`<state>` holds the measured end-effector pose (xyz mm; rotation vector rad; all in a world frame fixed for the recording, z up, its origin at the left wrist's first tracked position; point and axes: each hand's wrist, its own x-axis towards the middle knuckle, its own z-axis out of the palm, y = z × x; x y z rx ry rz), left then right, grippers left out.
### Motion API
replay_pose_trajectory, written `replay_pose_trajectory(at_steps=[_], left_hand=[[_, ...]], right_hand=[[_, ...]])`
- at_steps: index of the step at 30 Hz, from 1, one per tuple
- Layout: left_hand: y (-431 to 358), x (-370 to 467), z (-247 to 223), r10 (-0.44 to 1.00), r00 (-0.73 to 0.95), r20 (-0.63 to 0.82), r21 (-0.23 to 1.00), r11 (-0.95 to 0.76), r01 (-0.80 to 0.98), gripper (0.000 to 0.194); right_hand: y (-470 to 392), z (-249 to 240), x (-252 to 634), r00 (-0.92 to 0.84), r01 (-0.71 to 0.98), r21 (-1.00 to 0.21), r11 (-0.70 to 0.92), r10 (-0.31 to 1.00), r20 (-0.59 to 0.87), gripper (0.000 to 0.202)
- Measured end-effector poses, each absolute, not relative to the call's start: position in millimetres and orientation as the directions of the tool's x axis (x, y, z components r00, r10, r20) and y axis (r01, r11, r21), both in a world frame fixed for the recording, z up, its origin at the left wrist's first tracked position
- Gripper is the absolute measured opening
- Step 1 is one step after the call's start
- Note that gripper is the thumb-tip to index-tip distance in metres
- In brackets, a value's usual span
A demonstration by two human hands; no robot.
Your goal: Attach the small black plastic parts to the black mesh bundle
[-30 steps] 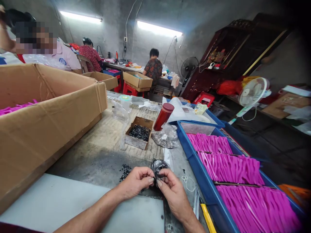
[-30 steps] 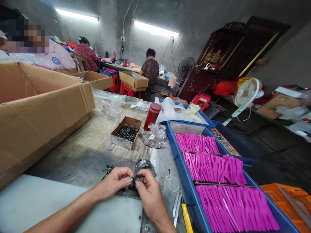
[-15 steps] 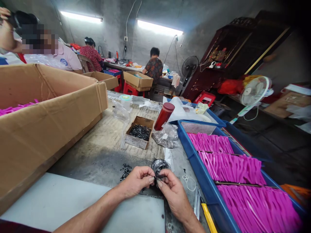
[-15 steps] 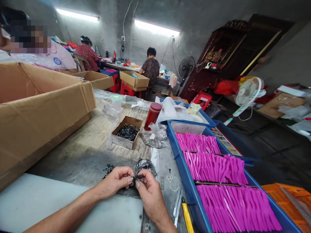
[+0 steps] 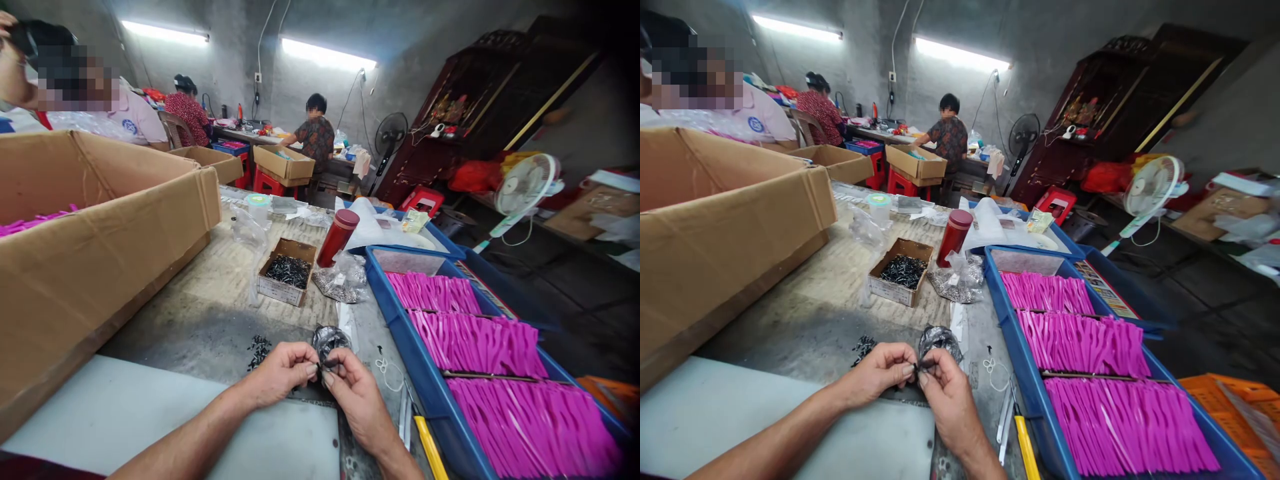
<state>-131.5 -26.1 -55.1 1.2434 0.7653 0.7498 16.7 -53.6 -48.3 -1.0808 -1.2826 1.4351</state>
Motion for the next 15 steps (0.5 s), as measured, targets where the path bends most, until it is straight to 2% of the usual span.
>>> replay_pose_trajectory(at_steps=[9, 15], left_hand=[[-26.2, -131.1, -57.6, 0.837, 0.544, -0.057, 0.991, 0.114, -0.071, 0.020], [-27.4, -132.6, -59.7, 0.850, 0.527, -0.026, 0.999, 0.039, -0.013, 0.017]], right_hand=[[-52.8, -47.3, 15.5, -0.231, -0.190, -0.972, -0.138, 0.969, -0.092, 0.017], [-52.9, -51.5, 16.7, -0.237, -0.207, -0.966, -0.157, 0.966, -0.106, 0.017]])
